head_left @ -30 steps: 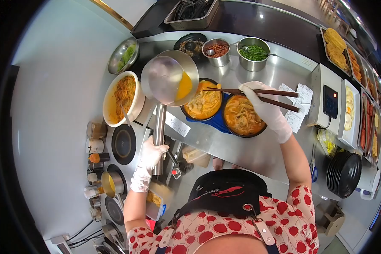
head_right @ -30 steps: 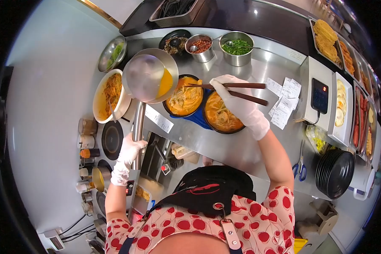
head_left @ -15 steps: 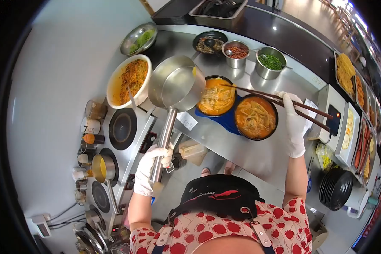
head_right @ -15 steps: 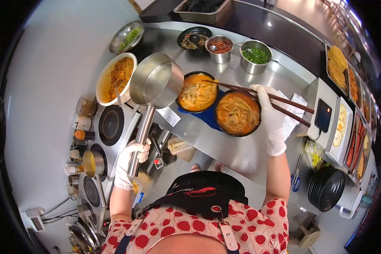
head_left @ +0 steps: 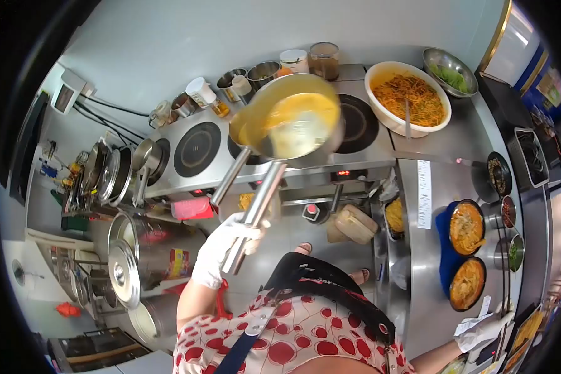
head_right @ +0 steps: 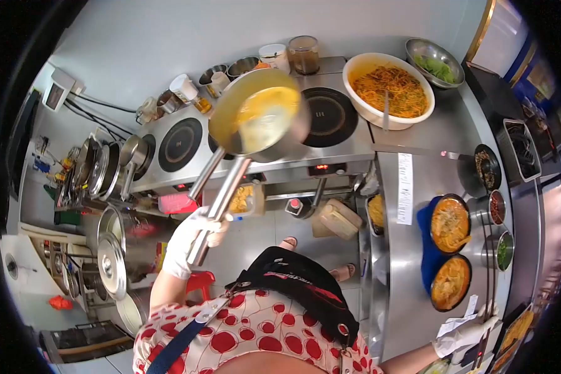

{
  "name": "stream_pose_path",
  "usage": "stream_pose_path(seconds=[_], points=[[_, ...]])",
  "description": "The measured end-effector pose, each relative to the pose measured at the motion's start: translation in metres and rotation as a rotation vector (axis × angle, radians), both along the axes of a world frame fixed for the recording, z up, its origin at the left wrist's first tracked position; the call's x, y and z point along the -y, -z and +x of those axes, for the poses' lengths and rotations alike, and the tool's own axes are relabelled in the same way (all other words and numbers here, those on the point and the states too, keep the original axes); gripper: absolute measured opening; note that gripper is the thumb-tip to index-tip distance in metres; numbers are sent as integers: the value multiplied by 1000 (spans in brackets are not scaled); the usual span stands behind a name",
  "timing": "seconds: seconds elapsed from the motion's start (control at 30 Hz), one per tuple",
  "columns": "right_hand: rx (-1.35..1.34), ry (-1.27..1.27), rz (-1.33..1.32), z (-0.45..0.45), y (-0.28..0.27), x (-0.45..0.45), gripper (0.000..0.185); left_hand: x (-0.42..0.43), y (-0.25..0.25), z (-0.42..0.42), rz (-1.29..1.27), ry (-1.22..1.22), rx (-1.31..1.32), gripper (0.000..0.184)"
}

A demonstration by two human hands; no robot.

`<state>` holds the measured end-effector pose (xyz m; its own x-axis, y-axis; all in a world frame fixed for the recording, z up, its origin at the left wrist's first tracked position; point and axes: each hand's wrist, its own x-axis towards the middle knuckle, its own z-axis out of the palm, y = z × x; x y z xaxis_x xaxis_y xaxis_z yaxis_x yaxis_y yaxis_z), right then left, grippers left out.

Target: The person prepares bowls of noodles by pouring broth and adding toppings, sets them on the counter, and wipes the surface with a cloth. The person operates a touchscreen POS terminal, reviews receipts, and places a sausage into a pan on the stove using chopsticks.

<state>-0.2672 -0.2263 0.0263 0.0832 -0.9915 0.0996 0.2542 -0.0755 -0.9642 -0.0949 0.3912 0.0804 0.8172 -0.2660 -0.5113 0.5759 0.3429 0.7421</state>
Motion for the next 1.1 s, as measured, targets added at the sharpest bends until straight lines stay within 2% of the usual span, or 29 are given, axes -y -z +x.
stream_pose_path(seconds=[0.07, 0.1, 0.13, 0.17, 0.2, 0.23, 0.27, 0.3, 0.33, 0.43, 0.5, 0.7, 0.8, 0.83, 0.97, 1.1], points=[[-62, 65, 110, 31, -44, -83, 44, -52, 6, -3, 79, -119, 28, 36], [-475, 66, -300, -10, 13, -30, 41, -81, 15, 2, 73, -135, 31, 36], [-261, 162, -121, 15, -6, -70, 37, -104, 22, 3, 89, -190, 78, 35], [-578, 140, -598, -22, 55, -24, 31, -125, 24, 6, 196, -267, 66, 35], [-1024, 356, -584, -3, 31, -57, 27, -158, 43, 10, 279, -303, 98, 33], [-786, 316, -543, 5, 32, -74, 24, -194, 62, 21, 304, -268, 100, 32], [-825, 352, -754, 8, 36, -78, 25, -240, 94, 32, 261, -179, 73, 33], [-94, 196, -293, 27, 15, -108, 18, -286, 117, 43, 92, -104, 33, 38], [-161, 228, -373, 27, 18, -111, 15, -251, 99, 44, 194, -279, 71, 21], [-365, 296, -569, 38, 9, -137, 18, -281, 127, 61, 309, -294, 152, 23], [-374, 185, -534, 49, -3, -156, 20, -308, 149, 84, 245, -228, 55, 25], [-429, 177, -425, 62, 6, -172, 15, -337, 200, 118, 225, -172, 33, 24], [-386, 128, -426, 65, 21, -166, 21, -347, 218, 128, 227, -157, 25, 23], [-465, 141, -456, 66, 19, -169, 21, -350, 224, 131, 228, -154, 22, 23], [-311, 92, -354, 67, 46, -147, 17, -354, 245, 141, 231, -145, 21, 23], [-391, 74, -356, 78, 46, -148, 16, -354, 252, 142, 244, -150, 24, 22]])
